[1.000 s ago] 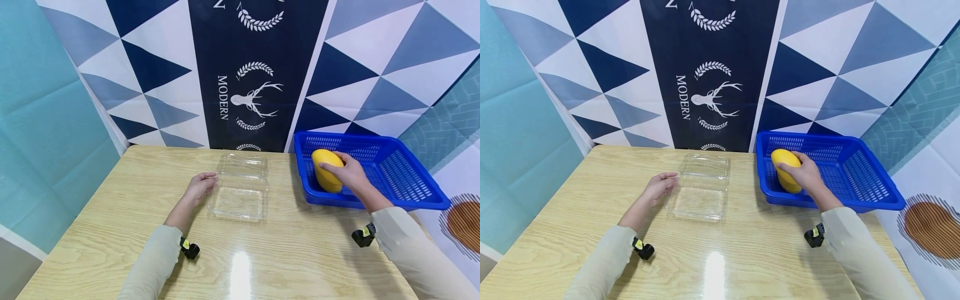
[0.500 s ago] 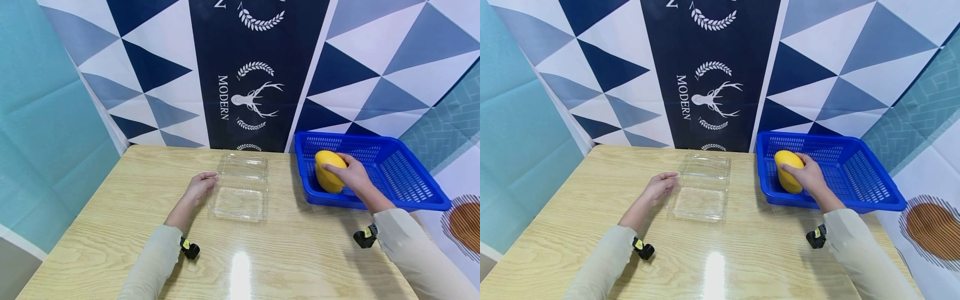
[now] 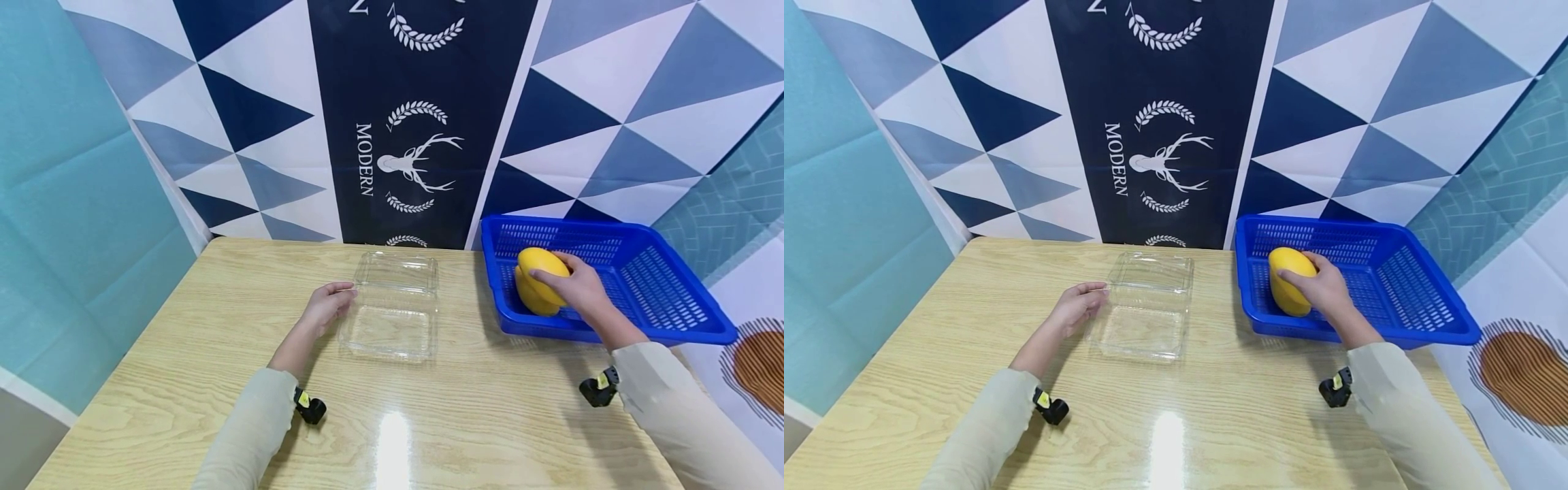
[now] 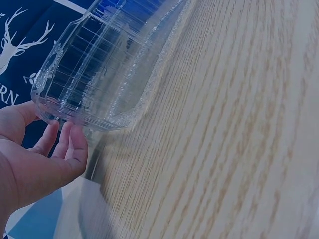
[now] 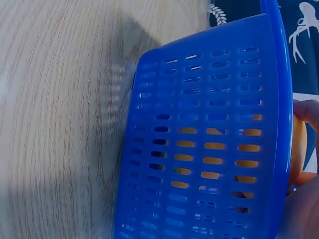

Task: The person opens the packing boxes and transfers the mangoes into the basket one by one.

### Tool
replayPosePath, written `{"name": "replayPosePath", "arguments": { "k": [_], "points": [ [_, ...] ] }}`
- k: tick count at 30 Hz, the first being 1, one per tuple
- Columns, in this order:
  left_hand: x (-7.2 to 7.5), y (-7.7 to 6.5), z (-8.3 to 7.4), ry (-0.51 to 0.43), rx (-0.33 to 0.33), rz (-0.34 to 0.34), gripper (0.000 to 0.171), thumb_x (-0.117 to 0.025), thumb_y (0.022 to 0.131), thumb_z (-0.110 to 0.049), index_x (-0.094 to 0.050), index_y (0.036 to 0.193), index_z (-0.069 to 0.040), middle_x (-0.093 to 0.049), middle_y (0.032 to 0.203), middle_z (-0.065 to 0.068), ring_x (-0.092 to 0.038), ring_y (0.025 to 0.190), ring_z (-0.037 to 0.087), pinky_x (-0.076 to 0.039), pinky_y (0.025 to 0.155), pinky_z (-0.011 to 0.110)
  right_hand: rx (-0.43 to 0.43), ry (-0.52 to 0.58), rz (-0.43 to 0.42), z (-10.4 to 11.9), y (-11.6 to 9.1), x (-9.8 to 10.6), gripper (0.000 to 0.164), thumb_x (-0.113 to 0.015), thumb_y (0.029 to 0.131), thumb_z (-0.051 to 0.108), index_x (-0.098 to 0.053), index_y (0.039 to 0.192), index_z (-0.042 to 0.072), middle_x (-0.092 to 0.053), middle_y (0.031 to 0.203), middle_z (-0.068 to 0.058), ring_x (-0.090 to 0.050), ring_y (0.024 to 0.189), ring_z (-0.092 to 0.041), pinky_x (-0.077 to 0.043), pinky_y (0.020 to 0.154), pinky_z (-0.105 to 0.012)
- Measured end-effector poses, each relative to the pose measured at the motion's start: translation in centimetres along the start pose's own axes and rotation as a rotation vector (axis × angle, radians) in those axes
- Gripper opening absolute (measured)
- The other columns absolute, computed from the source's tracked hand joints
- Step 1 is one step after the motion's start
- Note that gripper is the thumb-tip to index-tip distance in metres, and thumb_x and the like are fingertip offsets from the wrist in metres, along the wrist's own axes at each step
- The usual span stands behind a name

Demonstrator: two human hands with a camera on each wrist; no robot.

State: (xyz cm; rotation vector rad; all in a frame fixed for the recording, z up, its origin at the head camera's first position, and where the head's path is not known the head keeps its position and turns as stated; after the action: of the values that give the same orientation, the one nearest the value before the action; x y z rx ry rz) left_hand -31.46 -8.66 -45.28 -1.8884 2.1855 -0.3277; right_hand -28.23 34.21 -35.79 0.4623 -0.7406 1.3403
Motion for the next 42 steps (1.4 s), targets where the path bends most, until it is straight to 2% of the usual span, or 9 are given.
{"name": "replayPosePath", "arguments": {
  "k": [11, 25, 31, 40, 42],
  "points": [
    [0.1, 0.3, 0.3, 0.006, -0.023, -0.029, 0.038, -0.059, 0.091, -0.014, -0.052, 0.127, -0.001, -0.054, 0.094, 0.0, -0.051, 0.076, 0.012, -0.044, 0.067, 0.022, -0.002, 0.012, 0.0, -0.6, 0.2, 0.4, 0.096, -0.054, 0.084, 0.062, -0.016, 0.149, 0.003, -0.031, 0.143, -0.031, -0.042, 0.112, -0.041, -0.047, 0.081, -0.045],
    [0.1, 0.3, 0.3, -0.006, -0.021, -0.017, 0.041, -0.059, 0.092, -0.015, -0.05, 0.129, -0.001, -0.053, 0.093, -0.001, -0.05, 0.074, 0.009, -0.042, 0.066, 0.021, -0.024, 0.017, -0.019, -1.4, 0.2, 1.0, 0.099, -0.051, 0.083, 0.066, -0.014, 0.149, 0.002, -0.031, 0.141, -0.031, -0.041, 0.112, -0.042, -0.046, 0.081, -0.044],
    [0.1, 0.3, 0.5, -0.012, -0.018, -0.024, 0.039, -0.059, 0.091, -0.014, -0.051, 0.127, -0.001, -0.052, 0.093, 0.0, -0.05, 0.073, 0.009, -0.043, 0.065, 0.02, -0.032, 0.022, -0.019, -1.7, 0.2, 1.0, 0.1, -0.052, 0.083, 0.065, -0.014, 0.149, 0.001, -0.03, 0.142, -0.032, -0.04, 0.113, -0.042, -0.046, 0.083, -0.047],
    [0.2, 0.4, 0.5, -0.007, -0.024, -0.028, 0.038, -0.058, 0.092, -0.015, -0.052, 0.126, -0.001, -0.053, 0.094, 0.0, -0.051, 0.076, 0.01, -0.045, 0.067, 0.02, -0.035, 0.017, -0.034, -2.1, 0.3, 1.4, 0.098, -0.052, 0.084, 0.064, -0.015, 0.149, 0.001, -0.032, 0.14, -0.032, -0.042, 0.111, -0.041, -0.046, 0.077, -0.04],
    [0.0, -0.1, 0.0, -0.009, -0.018, -0.017, 0.038, -0.058, 0.092, -0.013, -0.051, 0.127, 0.0, -0.053, 0.093, 0.0, -0.051, 0.076, 0.01, -0.045, 0.069, 0.021, -0.038, 0.014, -0.035, -2.2, 0.4, 1.5, 0.099, -0.052, 0.083, 0.065, -0.014, 0.149, 0.001, -0.032, 0.14, -0.032, -0.042, 0.11, -0.041, -0.046, 0.077, -0.039]
  ]
}}
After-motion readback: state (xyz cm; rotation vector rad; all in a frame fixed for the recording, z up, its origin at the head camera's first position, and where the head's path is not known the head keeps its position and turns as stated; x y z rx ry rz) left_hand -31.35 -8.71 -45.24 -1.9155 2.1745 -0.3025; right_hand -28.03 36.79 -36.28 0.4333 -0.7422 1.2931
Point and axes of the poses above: each hand's wrist, its own y-axis towards the middle knuckle, its own x-axis out of the back of the hand, z = x × y, the point moved 8 cm from there along y, towards the middle knuckle
